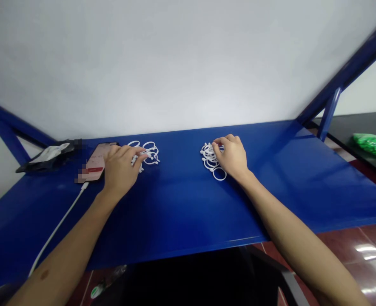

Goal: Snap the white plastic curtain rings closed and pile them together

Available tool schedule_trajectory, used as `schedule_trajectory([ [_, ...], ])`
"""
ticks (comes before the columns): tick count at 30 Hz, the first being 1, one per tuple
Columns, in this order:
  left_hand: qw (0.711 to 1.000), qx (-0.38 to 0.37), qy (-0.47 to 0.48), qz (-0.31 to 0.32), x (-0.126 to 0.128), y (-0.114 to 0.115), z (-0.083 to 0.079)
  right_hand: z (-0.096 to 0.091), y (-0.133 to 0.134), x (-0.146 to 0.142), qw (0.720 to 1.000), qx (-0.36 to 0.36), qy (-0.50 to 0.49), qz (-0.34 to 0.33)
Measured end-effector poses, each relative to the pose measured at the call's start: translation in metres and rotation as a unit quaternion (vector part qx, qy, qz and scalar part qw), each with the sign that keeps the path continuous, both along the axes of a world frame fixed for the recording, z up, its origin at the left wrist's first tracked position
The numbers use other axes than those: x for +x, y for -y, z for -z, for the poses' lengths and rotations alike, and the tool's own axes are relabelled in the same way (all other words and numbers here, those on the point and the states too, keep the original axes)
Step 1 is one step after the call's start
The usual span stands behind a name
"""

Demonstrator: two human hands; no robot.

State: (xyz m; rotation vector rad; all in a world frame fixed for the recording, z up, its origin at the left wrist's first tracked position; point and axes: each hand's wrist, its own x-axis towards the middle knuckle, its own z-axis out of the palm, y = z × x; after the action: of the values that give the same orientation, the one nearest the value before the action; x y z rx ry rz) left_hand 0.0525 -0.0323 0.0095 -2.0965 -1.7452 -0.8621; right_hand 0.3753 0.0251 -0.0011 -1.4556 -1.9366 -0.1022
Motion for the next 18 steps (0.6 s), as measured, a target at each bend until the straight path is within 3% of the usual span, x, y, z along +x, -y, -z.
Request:
schedule_trajectory([
  [4,0.981,-0.018,0.164,0.1,0.013,0.011,-0.012,-0.008,0.011,-0.007,0.998,0.064,0.019,-0.012],
  [8,0.912,-0.133,0.341,0.185,0.03,0.024,-0.013,-0.018,0.036,-0.023,0.99,0.087,0.003,-0.108],
  [13,0.84,-0.225,0.428,0.245,0.044,0.036,-0.009,-0.019,0.068,-0.047,0.954,-0.001,-0.045,-0.297],
  [15,0.83,-0.24,0.434,0.257,0.047,0.039,-0.009,-0.018,0.076,-0.053,0.941,-0.035,-0.071,-0.33],
  [18,0.83,-0.245,0.432,0.256,0.05,0.042,-0.01,-0.018,0.082,-0.055,0.937,-0.073,-0.106,-0.326],
])
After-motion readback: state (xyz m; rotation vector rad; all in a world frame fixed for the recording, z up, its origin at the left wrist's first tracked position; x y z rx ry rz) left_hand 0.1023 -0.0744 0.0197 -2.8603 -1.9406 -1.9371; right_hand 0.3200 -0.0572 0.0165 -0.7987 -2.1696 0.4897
